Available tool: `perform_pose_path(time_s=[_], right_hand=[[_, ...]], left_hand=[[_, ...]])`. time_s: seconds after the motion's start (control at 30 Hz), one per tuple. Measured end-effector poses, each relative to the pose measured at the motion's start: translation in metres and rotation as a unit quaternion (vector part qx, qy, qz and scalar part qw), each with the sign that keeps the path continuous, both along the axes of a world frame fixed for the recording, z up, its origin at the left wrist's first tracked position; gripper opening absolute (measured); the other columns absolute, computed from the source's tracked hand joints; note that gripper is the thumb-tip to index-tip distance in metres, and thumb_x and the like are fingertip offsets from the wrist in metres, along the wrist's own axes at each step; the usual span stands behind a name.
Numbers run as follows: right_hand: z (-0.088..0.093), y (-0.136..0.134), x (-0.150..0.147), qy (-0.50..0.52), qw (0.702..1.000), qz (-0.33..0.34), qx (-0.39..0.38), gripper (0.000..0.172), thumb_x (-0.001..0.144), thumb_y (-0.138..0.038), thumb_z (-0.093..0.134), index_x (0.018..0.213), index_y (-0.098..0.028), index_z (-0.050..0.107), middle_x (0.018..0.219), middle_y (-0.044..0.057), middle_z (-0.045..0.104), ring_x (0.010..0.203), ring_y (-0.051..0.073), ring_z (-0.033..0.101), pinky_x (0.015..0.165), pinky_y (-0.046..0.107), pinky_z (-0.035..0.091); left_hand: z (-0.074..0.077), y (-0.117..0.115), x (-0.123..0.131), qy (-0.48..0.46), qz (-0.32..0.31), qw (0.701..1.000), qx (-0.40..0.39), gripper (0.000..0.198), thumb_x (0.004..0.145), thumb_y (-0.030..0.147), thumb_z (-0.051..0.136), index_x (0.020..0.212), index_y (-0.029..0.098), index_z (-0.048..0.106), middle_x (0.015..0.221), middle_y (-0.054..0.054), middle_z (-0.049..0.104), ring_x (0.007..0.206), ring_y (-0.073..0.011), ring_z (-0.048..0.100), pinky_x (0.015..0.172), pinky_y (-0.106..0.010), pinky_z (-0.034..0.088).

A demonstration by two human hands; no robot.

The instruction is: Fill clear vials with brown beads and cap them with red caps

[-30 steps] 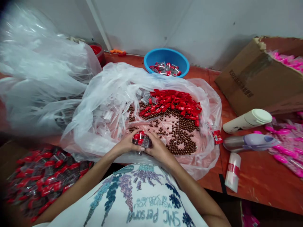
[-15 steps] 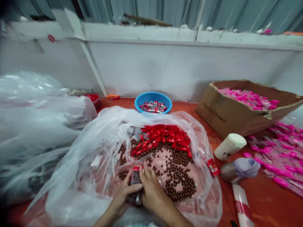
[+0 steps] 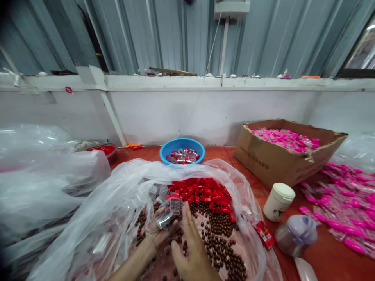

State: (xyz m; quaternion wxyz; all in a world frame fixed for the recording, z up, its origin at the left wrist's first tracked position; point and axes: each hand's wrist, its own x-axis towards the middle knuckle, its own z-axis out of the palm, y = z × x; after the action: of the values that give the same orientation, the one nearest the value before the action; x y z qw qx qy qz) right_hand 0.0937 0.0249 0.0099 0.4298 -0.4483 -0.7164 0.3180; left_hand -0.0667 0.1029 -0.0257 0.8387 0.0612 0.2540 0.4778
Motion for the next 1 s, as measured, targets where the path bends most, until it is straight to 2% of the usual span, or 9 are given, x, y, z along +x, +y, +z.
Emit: perform_pose_path(time_s=[0.1,0.17,0.23,0.33,0.47,0.57,0.73,0.87,1.0], right_hand=[[-0.021,-0.001,0.013,0.045,0.997,-0.061,-0.011,0.074,0.083,-0.018,0.048,0.147,-0.031,0.013,0.153,0.000,0.020,0.140,0.022,0.020,0.111,0.044,0.028],[-0.042,-0.004,0.024,0.078,0.993,-0.076,-0.036,0.071,0.085,-0.024,0.048,0.147,-0.031,0.016,0.151,0.002,0.027,0.137,0.024,0.029,0.106,0.041,0.038],[-0.064,-0.006,0.035,0.104,0.989,-0.076,-0.077,0.070,0.084,-0.031,0.050,0.146,-0.033,0.018,0.147,0.004,0.035,0.133,0.024,0.037,0.099,0.038,0.045],[-0.086,-0.008,0.049,0.151,0.976,-0.039,-0.151,0.072,0.080,-0.048,0.052,0.145,-0.032,0.025,0.142,0.009,0.044,0.126,0.027,0.046,0.091,0.038,0.050],[-0.094,-0.015,0.061,0.163,0.965,-0.038,-0.203,0.073,0.078,-0.056,0.051,0.143,-0.030,0.031,0.131,0.013,0.054,0.113,0.029,0.058,0.086,0.039,0.052],[-0.091,-0.028,0.066,0.118,0.973,-0.090,-0.175,0.061,0.083,-0.051,0.049,0.139,-0.028,0.039,0.124,0.011,0.061,0.108,0.026,0.062,0.091,0.038,0.050],[-0.083,-0.047,0.071,0.024,0.991,-0.062,-0.120,0.039,0.089,-0.039,0.046,0.124,-0.026,0.059,0.124,0.007,0.061,0.117,0.024,0.056,0.102,0.040,0.043],[-0.086,-0.048,0.067,-0.041,0.995,-0.002,-0.091,0.036,0.090,-0.029,0.046,0.123,-0.024,0.059,0.124,0.006,0.061,0.117,0.022,0.056,0.102,0.039,0.043],[-0.085,-0.045,0.056,-0.099,0.992,0.049,-0.057,0.037,0.089,-0.024,0.045,0.124,-0.024,0.059,0.125,0.005,0.061,0.117,0.020,0.056,0.100,0.037,0.046]], left_hand=[[0.020,0.045,0.015,-0.016,-0.006,0.999,0.045,0.034,0.071,0.027,0.064,0.104,0.019,0.060,0.089,-0.006,0.072,0.085,-0.0195,0.067,0.067,-0.027,0.055],[0.042,0.085,0.023,0.021,0.040,0.997,0.070,0.034,0.075,0.025,0.060,0.108,0.017,0.057,0.091,-0.009,0.071,0.091,-0.0219,0.066,0.071,-0.031,0.054],[0.067,0.130,0.026,0.115,0.082,0.986,0.093,0.032,0.080,0.025,0.057,0.110,0.014,0.055,0.089,-0.010,0.069,0.092,-0.0230,0.065,0.078,-0.037,0.053],[0.100,0.191,0.023,0.160,0.088,0.977,0.111,0.037,0.082,0.034,0.057,0.113,0.015,0.053,0.094,-0.011,0.067,0.095,-0.0276,0.063,0.087,-0.054,0.046],[0.115,0.227,0.011,0.238,0.096,0.959,0.120,0.051,0.082,0.047,0.054,0.118,0.012,0.046,0.104,-0.018,0.062,0.102,-0.0329,0.059,0.089,-0.062,0.038],[0.100,0.209,-0.005,0.294,0.091,0.939,0.154,0.040,0.082,0.036,0.057,0.115,0.014,0.050,0.105,-0.015,0.062,0.098,-0.0257,0.061,0.092,-0.050,0.043],[0.051,0.126,-0.072,0.428,-0.013,0.885,0.184,0.030,0.067,0.017,0.071,0.095,0.011,0.064,0.093,-0.012,0.068,0.085,-0.0223,0.065,0.085,-0.042,0.050],[0.026,0.071,-0.144,0.588,-0.037,0.796,0.142,0.028,0.058,0.018,0.074,0.084,0.012,0.067,0.088,-0.009,0.068,0.085,-0.0245,0.064,0.080,-0.042,0.052],[0.020,0.051,-0.198,0.724,0.020,0.678,0.128,0.037,0.066,0.033,0.068,0.099,0.018,0.065,0.116,-0.010,0.063,0.108,-0.0295,0.057,0.089,-0.041,0.047]])
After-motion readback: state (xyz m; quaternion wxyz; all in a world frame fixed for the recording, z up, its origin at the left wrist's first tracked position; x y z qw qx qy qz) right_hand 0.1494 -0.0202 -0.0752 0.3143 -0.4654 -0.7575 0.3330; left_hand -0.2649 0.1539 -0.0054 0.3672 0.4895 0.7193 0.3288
